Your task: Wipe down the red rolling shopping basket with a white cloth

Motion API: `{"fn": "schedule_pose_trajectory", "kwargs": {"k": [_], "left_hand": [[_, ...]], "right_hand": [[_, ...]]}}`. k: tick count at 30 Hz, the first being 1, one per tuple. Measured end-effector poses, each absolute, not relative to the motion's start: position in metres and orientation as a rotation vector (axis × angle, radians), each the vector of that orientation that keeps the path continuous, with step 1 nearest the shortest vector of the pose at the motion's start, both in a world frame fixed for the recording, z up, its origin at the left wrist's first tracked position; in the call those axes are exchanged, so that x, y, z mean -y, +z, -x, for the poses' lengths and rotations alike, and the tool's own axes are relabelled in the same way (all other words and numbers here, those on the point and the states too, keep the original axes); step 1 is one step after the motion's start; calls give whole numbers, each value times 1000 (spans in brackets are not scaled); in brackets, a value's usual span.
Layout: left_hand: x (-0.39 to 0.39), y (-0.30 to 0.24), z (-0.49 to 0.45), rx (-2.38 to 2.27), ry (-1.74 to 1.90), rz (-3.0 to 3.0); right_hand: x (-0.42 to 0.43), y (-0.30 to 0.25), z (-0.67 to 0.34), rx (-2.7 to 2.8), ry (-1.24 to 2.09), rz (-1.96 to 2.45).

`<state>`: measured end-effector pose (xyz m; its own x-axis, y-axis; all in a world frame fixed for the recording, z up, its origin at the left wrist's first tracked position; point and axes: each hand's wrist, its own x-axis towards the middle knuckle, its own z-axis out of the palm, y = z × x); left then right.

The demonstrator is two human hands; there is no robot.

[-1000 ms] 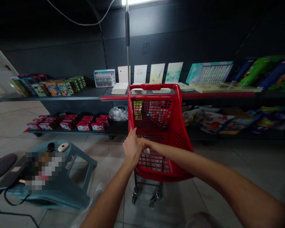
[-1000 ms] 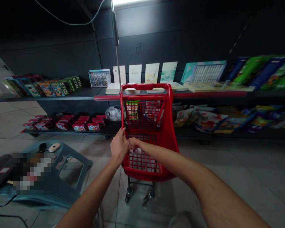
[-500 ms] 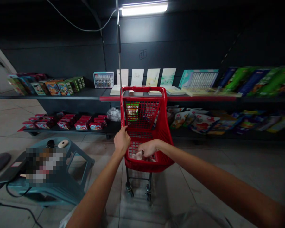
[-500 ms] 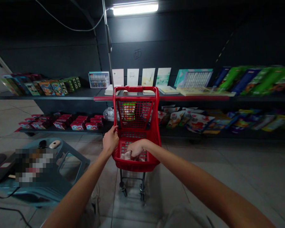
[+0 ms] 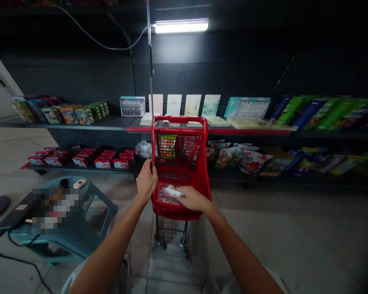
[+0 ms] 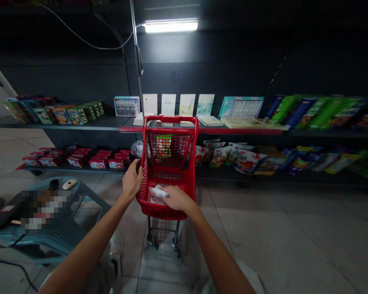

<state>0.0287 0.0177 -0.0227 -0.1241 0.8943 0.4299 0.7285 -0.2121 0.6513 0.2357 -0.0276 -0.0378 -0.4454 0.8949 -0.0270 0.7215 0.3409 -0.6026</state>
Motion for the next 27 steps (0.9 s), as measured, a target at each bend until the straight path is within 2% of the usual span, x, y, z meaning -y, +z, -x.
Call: {"fn": "schedule_pose_trajectory", "kwargs": {"k": [6,17,19,27], "left_hand": [[35,-7,41,-1906,1263,-2058],[118,-37,273,-2890,1192,-1475],[132,-51,303,-2970,1088,-1388],[157,-97,369,-2976,664,-1664]], "right_hand": [[37,-35,-236,2339,681,1500],[40,-35,-236,2394,780,1490],[40,-35,-235,2397,772,1485],[39,-44,-235,2334,789,1499]]}}
